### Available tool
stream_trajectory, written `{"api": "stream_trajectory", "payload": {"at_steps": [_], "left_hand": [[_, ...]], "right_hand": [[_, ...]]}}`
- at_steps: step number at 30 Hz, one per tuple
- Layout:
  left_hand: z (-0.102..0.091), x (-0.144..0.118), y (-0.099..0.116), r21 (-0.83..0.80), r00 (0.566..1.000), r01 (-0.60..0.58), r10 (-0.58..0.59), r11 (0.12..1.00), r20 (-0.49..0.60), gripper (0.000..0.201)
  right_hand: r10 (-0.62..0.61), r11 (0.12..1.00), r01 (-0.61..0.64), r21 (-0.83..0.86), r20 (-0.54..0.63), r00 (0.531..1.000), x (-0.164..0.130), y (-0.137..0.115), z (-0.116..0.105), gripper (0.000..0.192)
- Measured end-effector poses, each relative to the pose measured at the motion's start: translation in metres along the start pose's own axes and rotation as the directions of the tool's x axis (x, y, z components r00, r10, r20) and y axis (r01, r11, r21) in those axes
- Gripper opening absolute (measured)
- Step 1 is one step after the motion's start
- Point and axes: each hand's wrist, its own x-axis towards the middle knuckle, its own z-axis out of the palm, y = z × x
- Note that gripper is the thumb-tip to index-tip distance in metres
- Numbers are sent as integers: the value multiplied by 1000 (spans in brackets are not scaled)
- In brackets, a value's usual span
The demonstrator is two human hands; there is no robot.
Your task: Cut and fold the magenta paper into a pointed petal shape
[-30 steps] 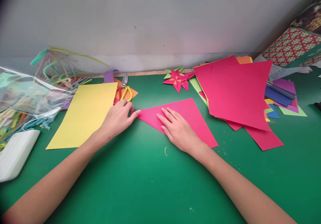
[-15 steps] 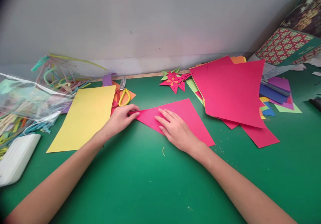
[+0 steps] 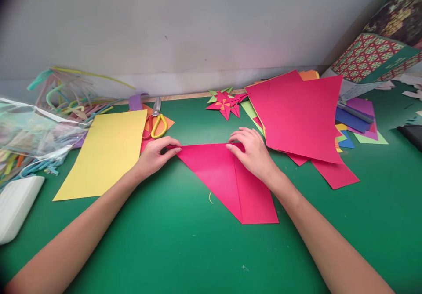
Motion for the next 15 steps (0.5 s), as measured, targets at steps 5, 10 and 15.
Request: {"api": "stream_trajectory", "payload": {"at_steps": [5, 10, 15], "left_hand": [[0, -1, -1, -15, 999, 48, -48, 999, 0, 18], [0, -3, -2, -95, 997, 78, -79, 992, -10, 20], [0, -3, -4, -111, 997, 66, -69, 992, -25, 21]], "right_hand": [[-3, 1000, 3, 28, 1, 1000, 0, -1, 0, 15], [47, 994, -46, 96, -1, 999, 0, 0, 2, 15], [87, 983, -88, 161, 16, 996, 0, 1, 3, 16]]}}
